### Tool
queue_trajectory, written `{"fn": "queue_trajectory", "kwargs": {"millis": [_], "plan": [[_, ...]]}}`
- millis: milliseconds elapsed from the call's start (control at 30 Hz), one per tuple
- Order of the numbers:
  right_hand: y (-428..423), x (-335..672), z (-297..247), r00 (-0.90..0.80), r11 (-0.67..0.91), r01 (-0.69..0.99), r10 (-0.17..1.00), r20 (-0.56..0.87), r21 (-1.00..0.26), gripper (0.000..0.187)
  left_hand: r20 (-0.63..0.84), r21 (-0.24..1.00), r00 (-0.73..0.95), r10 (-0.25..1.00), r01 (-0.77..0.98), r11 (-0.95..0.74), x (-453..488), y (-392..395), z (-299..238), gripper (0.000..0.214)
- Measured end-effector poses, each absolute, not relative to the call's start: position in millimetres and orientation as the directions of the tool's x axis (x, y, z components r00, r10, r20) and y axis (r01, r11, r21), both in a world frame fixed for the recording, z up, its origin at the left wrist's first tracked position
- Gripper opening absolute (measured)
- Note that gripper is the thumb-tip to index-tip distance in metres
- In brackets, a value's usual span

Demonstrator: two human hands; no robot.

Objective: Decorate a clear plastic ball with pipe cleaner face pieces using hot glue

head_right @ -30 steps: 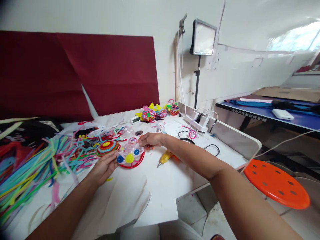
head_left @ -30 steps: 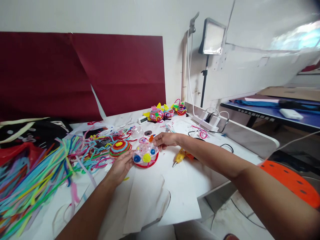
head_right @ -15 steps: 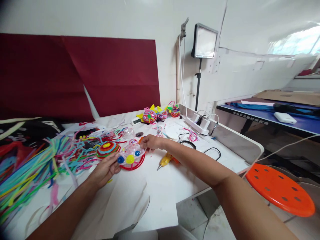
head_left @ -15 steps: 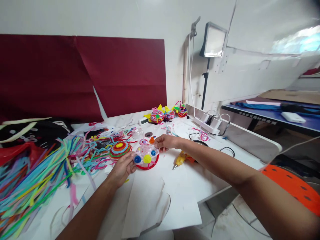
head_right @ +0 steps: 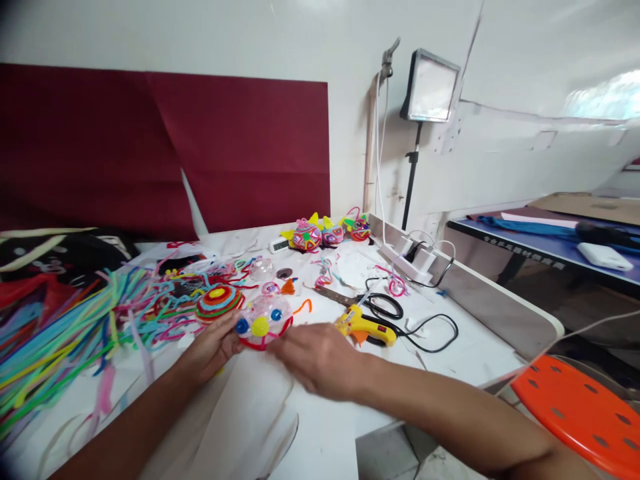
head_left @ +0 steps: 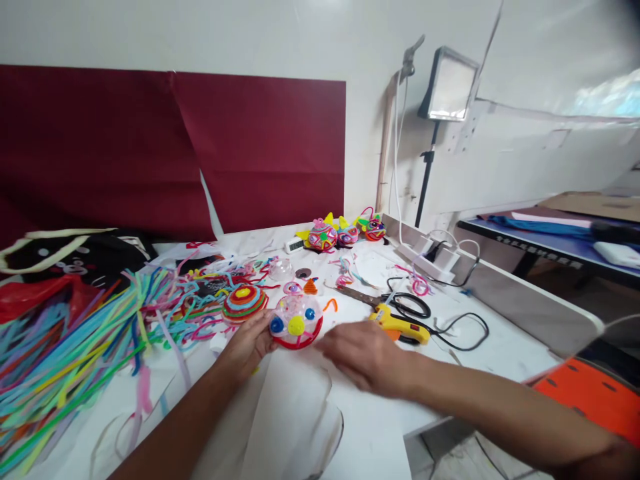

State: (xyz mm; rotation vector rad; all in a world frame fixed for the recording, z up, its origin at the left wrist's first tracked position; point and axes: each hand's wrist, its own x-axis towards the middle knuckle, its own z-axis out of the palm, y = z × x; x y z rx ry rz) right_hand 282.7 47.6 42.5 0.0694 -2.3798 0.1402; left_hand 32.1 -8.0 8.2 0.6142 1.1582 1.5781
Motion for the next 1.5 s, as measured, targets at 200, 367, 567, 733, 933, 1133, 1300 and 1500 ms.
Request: {"fn": "queue_trajectory", "kwargs": {"millis": [200, 367, 567, 733, 933, 1133, 1300, 1500], "plan": [[22.9, 274.1, 24.2, -0.597, 0.895, -0.343, -0.443, 0.669, 0.287, 0.012, -0.186, 0.901, -0.342, 0.921, -0.432, 0.022, 30.5, -6.6, 5.8, 0.011], [18.6, 274.1, 16.4, -0.548, 0.87, -0.412, -0.475, 0.688, 0.272, 0.018, -0.206, 0.894, -0.35, 0.914, -0.448, 0.03, 29.8, -6.0, 5.8, 0.006], [18.9, 274.1, 9.0, -0.572, 0.873, -0.422, -0.467, 0.674, 0.247, 0.014, -0.207, 0.889, -0.348, 0.914, -0.456, 0.028, 30.6, -6.1, 6.9, 0.005], [19.5, 272.8, 2.5, -0.555, 0.861, -0.429, -0.49, 0.672, 0.273, 0.014, -0.201, 0.888, -0.348, 0.916, -0.458, 0.021, 28.4, -5.6, 4.4, 0.004], [18.1, 273.0, -1.0, -0.563, 0.86, -0.446, -0.484, 0.67, 0.247, 0.016, -0.203, 0.882, -0.347, 0.916, -0.47, 0.017, 30.0, -6.0, 6.4, 0.014], [17.2, 274.9, 0.3, -0.599, 0.87, -0.454, -0.457, 0.658, 0.191, 0.023, -0.206, 0.874, -0.324, 0.923, -0.485, 0.025, 34.1, -6.9, 9.8, 0.019], [15.6, 276.8, 1.0, -0.621, 0.877, -0.451, -0.44, 0.649, 0.163, 0.024, -0.218, 0.869, -0.319, 0.922, -0.494, 0.034, 34.8, -7.5, 9.7, 0.02], [14.8, 277.3, 1.2, -0.649, 0.878, -0.462, -0.429, 0.629, 0.123, 0.026, -0.217, 0.867, -0.334, 0.917, -0.498, 0.023, 34.8, -7.8, 7.7, 0.01]]}}
